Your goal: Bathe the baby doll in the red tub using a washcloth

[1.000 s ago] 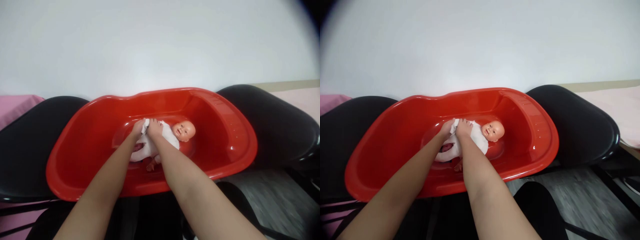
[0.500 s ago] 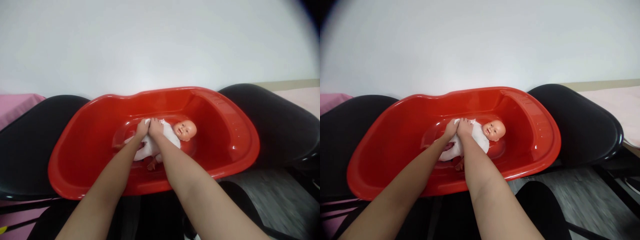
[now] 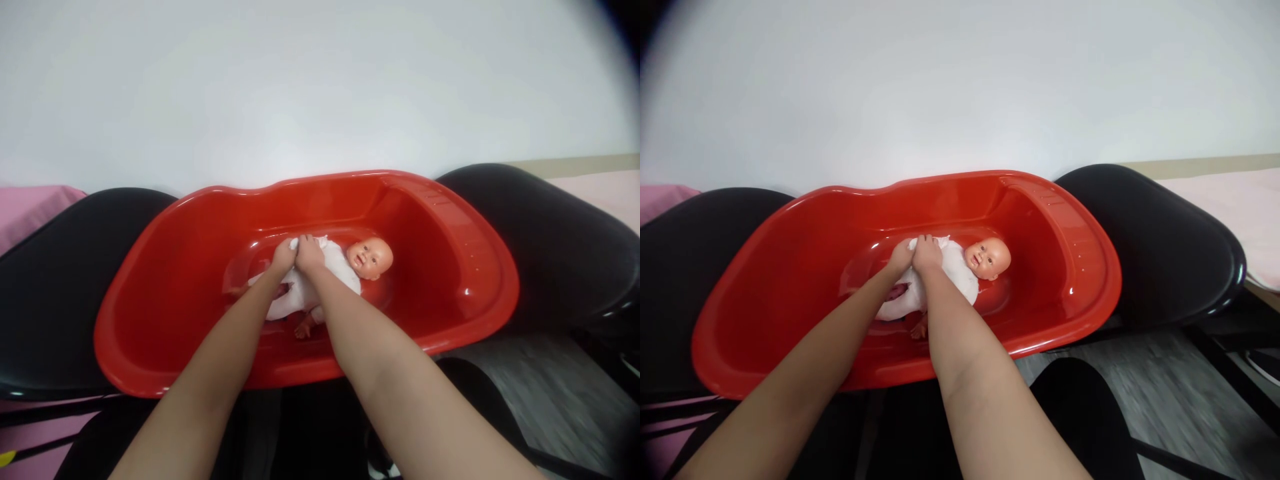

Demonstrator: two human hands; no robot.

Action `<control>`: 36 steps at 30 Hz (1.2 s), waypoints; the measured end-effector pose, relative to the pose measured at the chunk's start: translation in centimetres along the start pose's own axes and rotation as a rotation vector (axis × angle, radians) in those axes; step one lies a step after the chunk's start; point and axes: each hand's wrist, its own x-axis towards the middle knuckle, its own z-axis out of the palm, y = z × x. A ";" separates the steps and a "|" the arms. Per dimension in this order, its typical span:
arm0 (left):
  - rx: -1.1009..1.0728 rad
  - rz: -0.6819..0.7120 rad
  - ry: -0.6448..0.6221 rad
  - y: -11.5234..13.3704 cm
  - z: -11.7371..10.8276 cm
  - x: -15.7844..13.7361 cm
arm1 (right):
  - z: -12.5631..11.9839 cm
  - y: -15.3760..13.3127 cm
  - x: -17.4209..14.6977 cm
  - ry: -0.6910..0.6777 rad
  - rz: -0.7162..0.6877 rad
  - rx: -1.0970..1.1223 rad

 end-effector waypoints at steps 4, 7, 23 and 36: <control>0.131 -0.002 0.017 -0.1 -0.1 0.2 | 0.1 -0.2 0.2 0.035 0.002 0.039; 0.265 -0.029 0.076 -0.1 -0.3 0.3 | 0.1 -0.6 0.3 0.056 -0.005 0.068; 0.456 -0.170 0.074 -0.8 -0.9 0.4 | -0.9 -2.2 0.0 -0.188 0.048 0.002; 0.191 -0.161 0.197 -1.1 -1.3 1.3 | -1.3 -2.5 -0.3 -0.164 -0.008 0.008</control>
